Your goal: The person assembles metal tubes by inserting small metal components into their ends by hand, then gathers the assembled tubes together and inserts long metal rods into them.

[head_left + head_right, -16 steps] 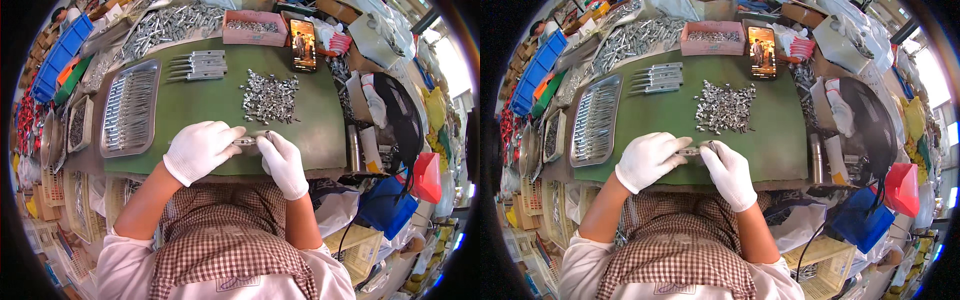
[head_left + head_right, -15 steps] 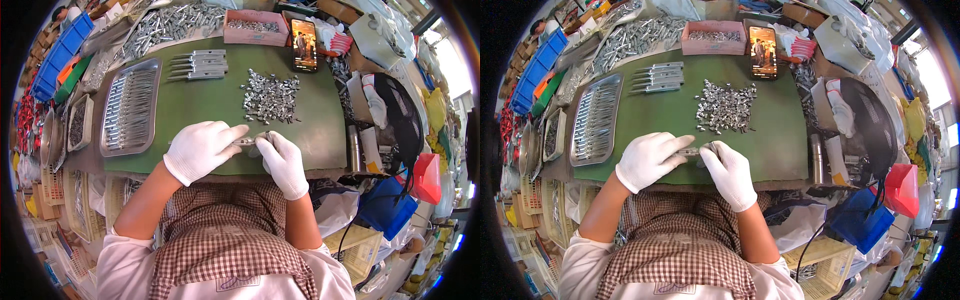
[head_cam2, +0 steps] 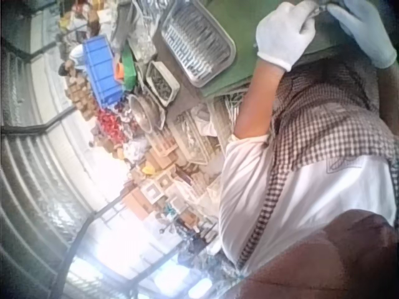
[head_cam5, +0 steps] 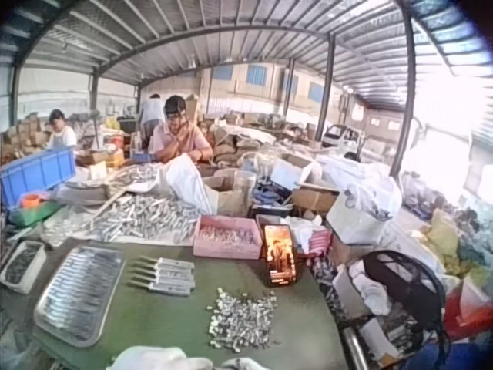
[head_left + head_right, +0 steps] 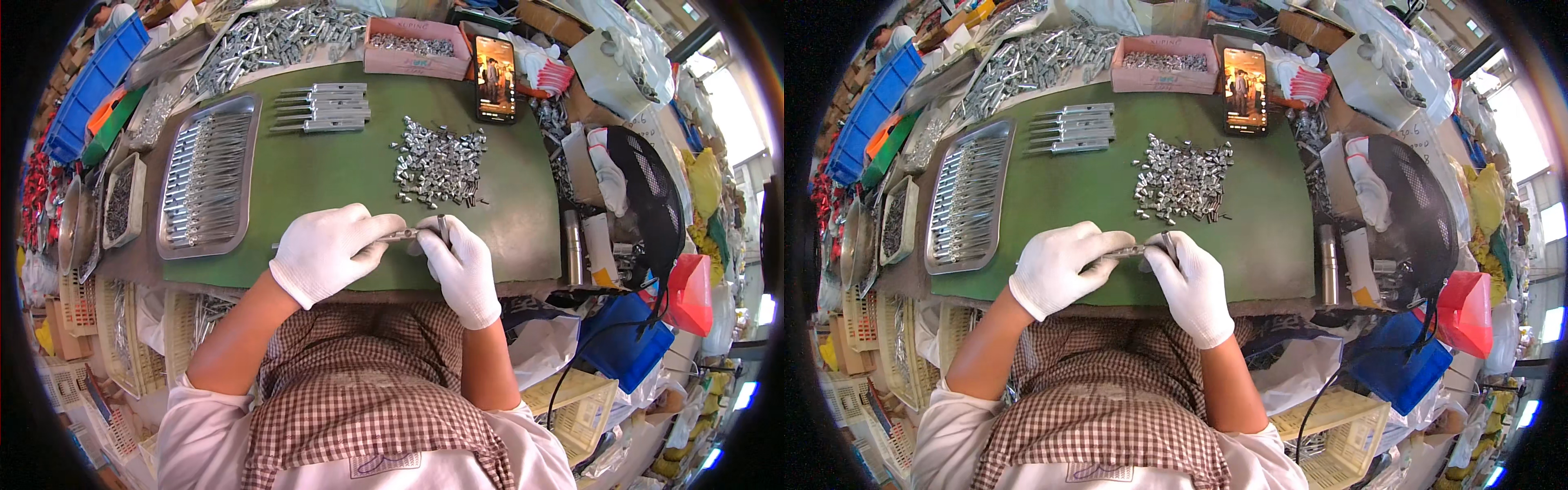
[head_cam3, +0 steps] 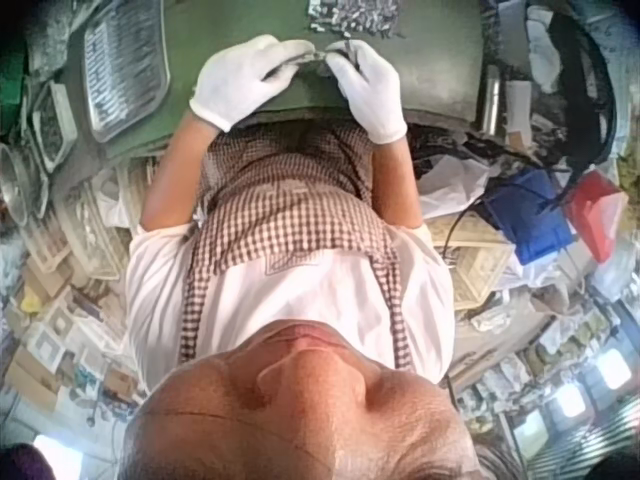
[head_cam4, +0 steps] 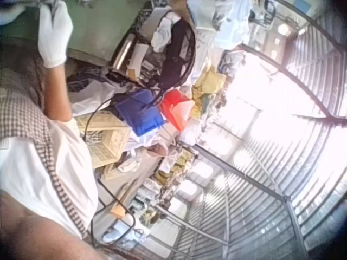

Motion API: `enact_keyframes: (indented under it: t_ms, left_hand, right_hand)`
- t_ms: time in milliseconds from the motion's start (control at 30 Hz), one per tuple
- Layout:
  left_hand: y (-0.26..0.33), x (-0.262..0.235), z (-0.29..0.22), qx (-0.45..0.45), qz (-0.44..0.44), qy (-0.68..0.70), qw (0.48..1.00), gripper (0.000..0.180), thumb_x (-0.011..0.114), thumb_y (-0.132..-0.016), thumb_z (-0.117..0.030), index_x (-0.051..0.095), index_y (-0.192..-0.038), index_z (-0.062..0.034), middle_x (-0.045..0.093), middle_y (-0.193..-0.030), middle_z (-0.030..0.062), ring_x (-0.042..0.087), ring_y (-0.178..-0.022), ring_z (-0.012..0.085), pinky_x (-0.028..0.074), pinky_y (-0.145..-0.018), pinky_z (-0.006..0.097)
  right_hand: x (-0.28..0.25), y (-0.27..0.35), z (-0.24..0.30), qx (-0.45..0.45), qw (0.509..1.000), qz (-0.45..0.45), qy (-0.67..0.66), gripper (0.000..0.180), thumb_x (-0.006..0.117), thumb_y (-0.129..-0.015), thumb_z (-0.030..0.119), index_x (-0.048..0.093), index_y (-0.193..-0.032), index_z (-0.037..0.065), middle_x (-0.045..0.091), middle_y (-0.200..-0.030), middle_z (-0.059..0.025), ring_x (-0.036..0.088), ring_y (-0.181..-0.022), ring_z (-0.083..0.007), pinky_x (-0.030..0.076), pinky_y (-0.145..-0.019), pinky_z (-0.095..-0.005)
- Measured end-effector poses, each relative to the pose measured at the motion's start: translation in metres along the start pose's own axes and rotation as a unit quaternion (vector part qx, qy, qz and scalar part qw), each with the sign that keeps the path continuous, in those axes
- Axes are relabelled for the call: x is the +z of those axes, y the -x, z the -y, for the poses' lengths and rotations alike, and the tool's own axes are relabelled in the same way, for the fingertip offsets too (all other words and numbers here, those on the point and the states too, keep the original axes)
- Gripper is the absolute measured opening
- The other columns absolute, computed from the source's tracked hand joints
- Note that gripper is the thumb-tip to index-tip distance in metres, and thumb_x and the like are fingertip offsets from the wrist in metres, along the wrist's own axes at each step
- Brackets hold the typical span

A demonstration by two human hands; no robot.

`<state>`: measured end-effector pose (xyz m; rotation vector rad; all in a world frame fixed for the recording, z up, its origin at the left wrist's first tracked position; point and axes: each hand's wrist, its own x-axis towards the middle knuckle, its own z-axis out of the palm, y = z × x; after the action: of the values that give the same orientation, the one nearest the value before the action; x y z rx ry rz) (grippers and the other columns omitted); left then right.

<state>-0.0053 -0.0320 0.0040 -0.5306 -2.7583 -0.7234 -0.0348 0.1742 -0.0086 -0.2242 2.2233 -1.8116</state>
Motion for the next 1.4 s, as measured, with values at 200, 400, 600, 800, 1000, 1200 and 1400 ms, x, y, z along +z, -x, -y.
enact_keyframes:
  t_ms: [200,400,600,800,1000,1200,1400]
  left_hand:
    - [0.003,0.001,-0.007,0.007,0.017,-0.043,0.999,0.025,0.07,-0.084,-0.017,0.07,-0.108,-0.0204,0.059,-0.075,0.0044,0.065,-0.067,0.0234,0.053,-0.059,0.036]
    - [0.008,0.014,-0.017,-0.004,0.065,-0.082,0.995,0.022,0.067,-0.086,-0.019,0.069,-0.108,-0.0216,0.054,-0.082,0.0028,0.063,-0.065,0.0209,0.053,-0.057,0.036]
    - [0.006,0.012,-0.02,-0.017,0.094,-0.118,0.988,0.02,0.065,-0.089,-0.025,0.069,-0.109,-0.0251,0.055,-0.081,0.0046,0.064,-0.063,0.0227,0.055,-0.056,0.037]
    - [0.007,0.011,-0.023,-0.032,0.098,-0.111,0.988,0.019,0.065,-0.091,-0.029,0.07,-0.109,-0.025,0.055,-0.079,0.0049,0.064,-0.061,0.0241,0.054,-0.054,0.038]
    - [0.007,0.013,-0.021,-0.038,0.085,-0.104,0.99,0.02,0.067,-0.09,-0.031,0.071,-0.108,-0.0224,0.057,-0.081,0.0049,0.064,-0.061,0.0248,0.055,-0.055,0.038]
    - [0.008,0.013,-0.019,-0.043,0.072,-0.091,0.992,0.02,0.067,-0.09,-0.031,0.07,-0.108,-0.0238,0.057,-0.08,0.0049,0.064,-0.061,0.0248,0.054,-0.055,0.038]
    - [0.005,0.012,-0.021,-0.049,0.092,-0.09,0.99,0.018,0.066,-0.091,-0.03,0.069,-0.108,-0.0261,0.055,-0.079,0.0046,0.064,-0.059,0.0251,0.054,-0.054,0.038]
  right_hand:
    - [-0.012,-0.01,-0.004,-0.087,0.984,-0.042,0.148,0.011,0.066,-0.094,0.013,0.068,-0.1,0.003,0.067,-0.077,-0.012,0.065,-0.068,-0.0229,0.051,-0.068,-0.0314]
    - [-0.025,-0.055,0.005,-0.222,0.863,-0.1,0.443,0.01,0.067,-0.086,0.012,0.066,-0.095,0.009,0.063,-0.091,-0.0114,0.065,-0.079,-0.0331,0.053,-0.068,-0.043]
    - [-0.023,-0.06,0.007,-0.225,0.819,-0.073,0.523,0.01,0.064,-0.087,0.012,0.062,-0.096,0.011,0.062,-0.094,-0.0115,0.065,-0.079,-0.0329,0.054,-0.069,-0.0446]
    - [-0.02,-0.018,0.004,-0.262,0.91,-0.027,0.319,0.011,0.065,-0.089,0.011,0.067,-0.1,0.01,0.065,-0.09,-0.0132,0.066,-0.076,-0.0351,0.053,-0.068,-0.0433]
    - [-0.008,0.003,-0.001,-0.223,0.918,-0.004,0.328,0.012,0.075,-0.083,0.011,0.069,-0.093,0.007,0.066,-0.088,-0.0108,0.067,-0.077,-0.0315,0.054,-0.068,-0.0383]
    - [-0.013,0.002,0.0,-0.252,0.899,0.001,0.358,0.011,0.072,-0.086,0.017,0.069,-0.095,0.011,0.066,-0.089,-0.0092,0.067,-0.077,-0.0312,0.053,-0.066,-0.0409]
    - [-0.016,-0.029,-0.008,-0.204,0.909,-0.123,0.343,0.012,0.072,-0.086,0.02,0.07,-0.094,0.012,0.066,-0.09,-0.0096,0.067,-0.077,-0.0325,0.054,-0.067,-0.0409]
